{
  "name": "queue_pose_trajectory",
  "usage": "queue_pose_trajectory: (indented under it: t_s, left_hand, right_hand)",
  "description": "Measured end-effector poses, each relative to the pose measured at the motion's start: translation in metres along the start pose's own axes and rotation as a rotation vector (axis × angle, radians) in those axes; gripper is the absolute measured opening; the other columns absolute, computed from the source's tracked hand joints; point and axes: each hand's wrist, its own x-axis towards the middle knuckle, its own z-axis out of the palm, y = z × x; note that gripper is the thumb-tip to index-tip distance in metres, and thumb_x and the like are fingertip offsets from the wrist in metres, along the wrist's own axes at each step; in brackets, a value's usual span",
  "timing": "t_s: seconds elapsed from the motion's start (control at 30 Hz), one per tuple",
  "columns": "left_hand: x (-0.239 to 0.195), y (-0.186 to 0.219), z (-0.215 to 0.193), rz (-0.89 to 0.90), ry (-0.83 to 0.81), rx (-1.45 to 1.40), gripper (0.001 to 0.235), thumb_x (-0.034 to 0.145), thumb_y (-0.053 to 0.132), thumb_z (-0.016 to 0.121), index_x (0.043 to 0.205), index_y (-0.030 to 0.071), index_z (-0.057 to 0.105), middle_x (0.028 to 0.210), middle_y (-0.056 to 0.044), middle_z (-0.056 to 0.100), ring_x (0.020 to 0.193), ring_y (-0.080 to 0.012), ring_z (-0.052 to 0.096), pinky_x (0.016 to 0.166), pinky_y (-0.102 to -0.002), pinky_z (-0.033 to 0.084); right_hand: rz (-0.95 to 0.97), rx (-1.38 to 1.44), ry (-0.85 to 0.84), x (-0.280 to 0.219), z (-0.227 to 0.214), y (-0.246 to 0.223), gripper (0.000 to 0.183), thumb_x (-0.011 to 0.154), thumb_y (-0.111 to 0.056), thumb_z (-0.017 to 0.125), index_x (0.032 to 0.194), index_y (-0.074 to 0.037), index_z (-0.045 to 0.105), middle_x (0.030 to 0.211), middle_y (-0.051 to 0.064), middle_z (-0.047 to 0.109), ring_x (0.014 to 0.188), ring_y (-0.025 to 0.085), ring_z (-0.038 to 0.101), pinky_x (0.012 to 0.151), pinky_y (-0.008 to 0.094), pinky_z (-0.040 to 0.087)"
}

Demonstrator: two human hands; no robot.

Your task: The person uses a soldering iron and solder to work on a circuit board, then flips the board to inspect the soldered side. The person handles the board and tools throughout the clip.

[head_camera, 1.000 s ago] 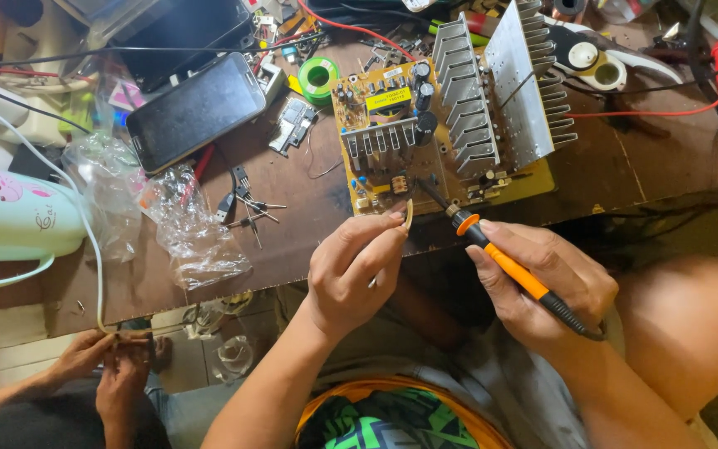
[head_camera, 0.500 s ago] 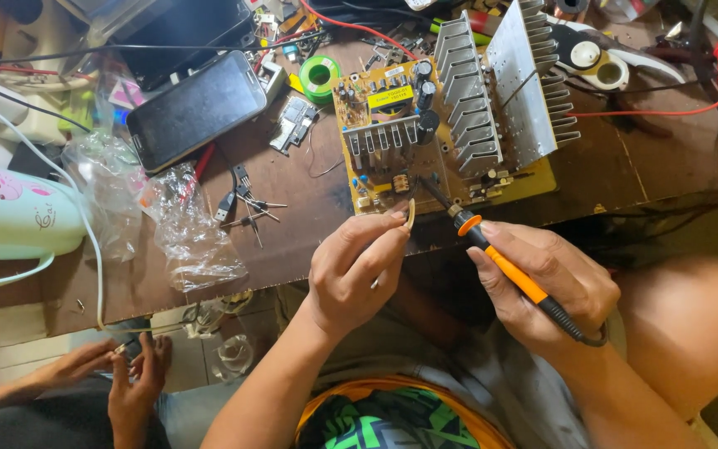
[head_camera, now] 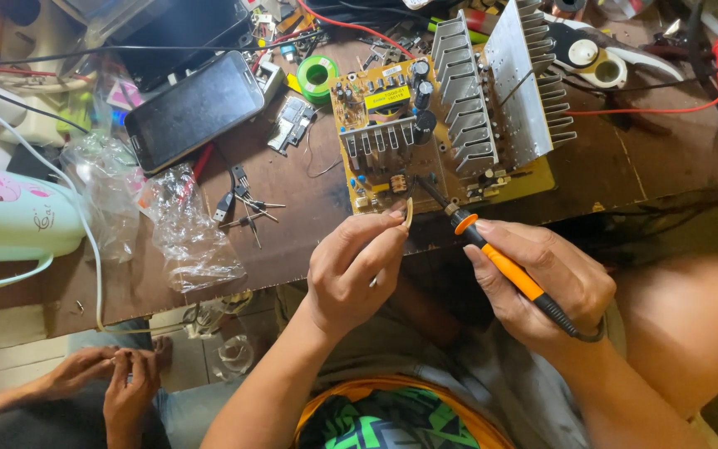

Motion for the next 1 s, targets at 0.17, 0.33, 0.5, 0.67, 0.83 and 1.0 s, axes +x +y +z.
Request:
queue_pose_trajectory:
  t_s: [0.17, 0.33, 0.5, 0.67, 0.83, 1.0]
  left_hand:
    - [0.0066, 0.0026, -0.0002, 0.008, 0.02, 0.003, 0.021, 0.094, -0.013, 0.071, 0.109, 0.0, 0.064, 0.105, -0.021, 0.068, 0.092, -0.0317, 0.077, 0.085, -0.042, 0.07]
    - [0.0063, 0.003, -0.0002, -0.009, 0.034, -0.005, 0.021, 0.093, -0.013, 0.071, 0.108, 0.0, 0.065, 0.106, -0.022, 0.069, 0.094, -0.033, 0.078, 0.087, -0.042, 0.069]
    - [0.004, 0.002, 0.0004, -0.026, 0.041, 0.001, 0.022, 0.094, -0.012, 0.071, 0.11, 0.002, 0.064, 0.109, -0.021, 0.068, 0.095, -0.0332, 0.078, 0.086, -0.041, 0.069]
    - [0.0026, 0.0017, 0.0003, -0.026, 0.037, -0.014, 0.022, 0.095, -0.011, 0.07, 0.111, 0.002, 0.064, 0.109, -0.022, 0.068, 0.095, -0.0329, 0.077, 0.086, -0.042, 0.069]
    - [0.0034, 0.0017, -0.0001, -0.017, 0.042, -0.008, 0.019, 0.094, -0.011, 0.07, 0.108, 0.001, 0.065, 0.108, -0.022, 0.069, 0.093, -0.0315, 0.077, 0.084, -0.041, 0.069]
    - [0.0024, 0.0026, 0.0001, -0.066, 0.066, -0.021, 0.026, 0.096, -0.01, 0.071, 0.114, 0.007, 0.063, 0.108, -0.018, 0.07, 0.096, -0.028, 0.077, 0.083, -0.039, 0.07]
  right_hand:
    - [0.019, -0.013, -0.01, 0.0014, -0.001, 0.0, 0.021, 0.097, -0.004, 0.078, 0.115, -0.001, 0.069, 0.11, 0.017, 0.076, 0.093, 0.027, 0.076, 0.087, 0.034, 0.059]
    - [0.021, 0.006, 0.002, 0.0007, -0.0005, 0.0003, 0.02, 0.096, -0.003, 0.078, 0.114, 0.0, 0.069, 0.109, 0.018, 0.076, 0.093, 0.027, 0.077, 0.087, 0.034, 0.06]
    - [0.015, 0.007, -0.004, -0.0025, -0.0002, 0.0024, 0.023, 0.097, -0.003, 0.077, 0.118, -0.002, 0.069, 0.112, 0.019, 0.076, 0.095, 0.028, 0.077, 0.088, 0.035, 0.06]
    - [0.007, 0.015, -0.006, -0.0008, -0.0006, 0.0008, 0.024, 0.097, -0.002, 0.078, 0.119, -0.002, 0.068, 0.112, 0.02, 0.076, 0.095, 0.028, 0.077, 0.088, 0.035, 0.06]
    - [0.008, 0.02, -0.005, -0.0016, -0.0004, 0.0011, 0.023, 0.097, -0.001, 0.078, 0.118, -0.001, 0.068, 0.111, 0.02, 0.076, 0.095, 0.028, 0.077, 0.088, 0.035, 0.061]
    - [0.025, 0.025, -0.013, -0.0007, -0.0003, -0.0003, 0.023, 0.097, -0.002, 0.077, 0.119, -0.002, 0.07, 0.115, 0.019, 0.076, 0.099, 0.027, 0.077, 0.093, 0.034, 0.06]
